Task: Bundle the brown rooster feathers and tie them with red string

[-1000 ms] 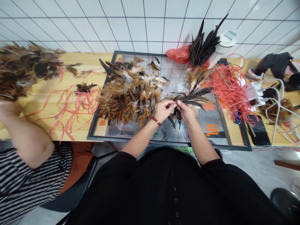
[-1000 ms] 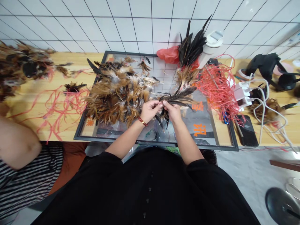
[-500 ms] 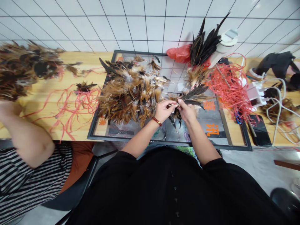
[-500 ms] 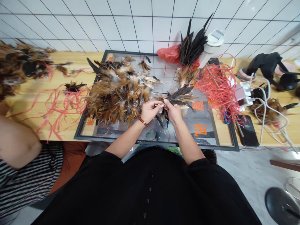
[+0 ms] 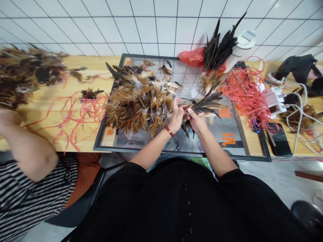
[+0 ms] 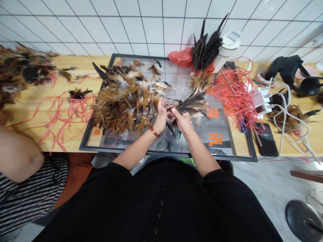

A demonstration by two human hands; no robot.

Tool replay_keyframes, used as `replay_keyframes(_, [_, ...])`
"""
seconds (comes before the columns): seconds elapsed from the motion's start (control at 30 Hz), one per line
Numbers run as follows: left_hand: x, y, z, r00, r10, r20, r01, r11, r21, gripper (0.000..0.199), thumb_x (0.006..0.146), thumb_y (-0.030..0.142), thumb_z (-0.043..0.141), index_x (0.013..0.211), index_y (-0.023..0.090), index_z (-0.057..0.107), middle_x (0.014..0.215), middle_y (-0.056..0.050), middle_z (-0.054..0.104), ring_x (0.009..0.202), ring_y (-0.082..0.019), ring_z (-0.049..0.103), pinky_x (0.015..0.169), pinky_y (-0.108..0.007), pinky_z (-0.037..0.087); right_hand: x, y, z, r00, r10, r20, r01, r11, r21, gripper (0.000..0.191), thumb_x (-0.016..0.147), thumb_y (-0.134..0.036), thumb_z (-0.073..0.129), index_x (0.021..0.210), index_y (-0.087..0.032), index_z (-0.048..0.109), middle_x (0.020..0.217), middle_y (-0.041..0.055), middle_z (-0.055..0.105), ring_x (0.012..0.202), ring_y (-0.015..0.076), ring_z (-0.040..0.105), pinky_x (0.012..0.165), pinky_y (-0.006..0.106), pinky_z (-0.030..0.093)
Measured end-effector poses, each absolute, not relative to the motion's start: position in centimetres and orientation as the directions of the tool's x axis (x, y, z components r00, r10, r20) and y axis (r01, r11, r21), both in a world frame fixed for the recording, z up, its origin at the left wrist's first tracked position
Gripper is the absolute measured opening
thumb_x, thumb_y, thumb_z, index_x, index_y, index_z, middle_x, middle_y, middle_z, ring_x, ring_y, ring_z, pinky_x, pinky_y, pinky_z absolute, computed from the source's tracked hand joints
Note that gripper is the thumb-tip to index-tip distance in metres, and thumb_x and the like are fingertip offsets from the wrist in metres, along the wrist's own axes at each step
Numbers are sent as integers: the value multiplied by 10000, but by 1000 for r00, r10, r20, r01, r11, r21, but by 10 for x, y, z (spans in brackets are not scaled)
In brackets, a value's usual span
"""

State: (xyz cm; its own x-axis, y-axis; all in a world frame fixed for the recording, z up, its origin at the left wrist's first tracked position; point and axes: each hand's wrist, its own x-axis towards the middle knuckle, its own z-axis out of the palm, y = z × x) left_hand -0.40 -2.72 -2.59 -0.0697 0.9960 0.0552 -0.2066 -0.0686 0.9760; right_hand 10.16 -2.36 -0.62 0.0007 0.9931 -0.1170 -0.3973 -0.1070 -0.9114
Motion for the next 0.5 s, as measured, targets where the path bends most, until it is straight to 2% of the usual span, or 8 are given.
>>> replay_keyframes(0.1, [-6,-26,-24,-74,993,90,-195,-103,975,870,869,787,513,1575,301,369,1568,-176,434,1239,-252,642,930,-358,574,101,-24,-5,-10,992,-123,-402,-117,-908,551,497,-608,943,720,-211,633,546,-77,542,472,72,438,470,246,402])
replay_keyframes(0.2, [-10,-27,-19,-42,985,168,-34,-170,985,815,818,678,714,1478,245,507,1455,-173,559,1155,-234,659,982,-359,550,106,-20,-6,84,990,-113,-405,-69,-912,523,541,-593,933,668,-209,602,532,-70,520,473,71,428,464,246,381])
replay_keyframes(0.3, [-14,-30,-15,27,968,248,173,-249,953,443,863,546,730,1156,213,721,1118,-119,721,1023,-224,668,995,-356,517,114,-16,-7,144,985,-95,-345,-40,-938,523,599,-573,917,607,-215,536,525,-65,488,483,68,418,462,245,359])
replay_keyframes(0.37, [-15,-31,-14,62,963,261,224,-268,937,322,927,518,648,919,212,748,873,-79,717,884,-203,654,922,-339,513,119,-14,-7,106,990,-94,-321,-56,-945,535,598,-564,923,593,-214,518,526,-65,475,492,64,407,461,238,344])
replay_keyframes(0.43, [-15,-30,-15,80,975,208,170,-219,961,395,946,546,605,783,204,714,696,-36,648,716,-160,599,782,-298,499,123,-12,-5,33,994,-103,-360,-84,-929,532,561,-568,941,621,-211,550,544,-67,489,501,59,400,460,225,331])
replay_keyframes(0.5, [-14,-29,-15,131,988,78,32,-83,996,461,920,604,616,733,187,679,591,5,572,581,-114,515,633,-254,440,127,-11,-3,-24,994,-108,-417,-108,-902,543,520,-577,958,632,-207,576,545,-71,491,489,48,381,455,212,315])
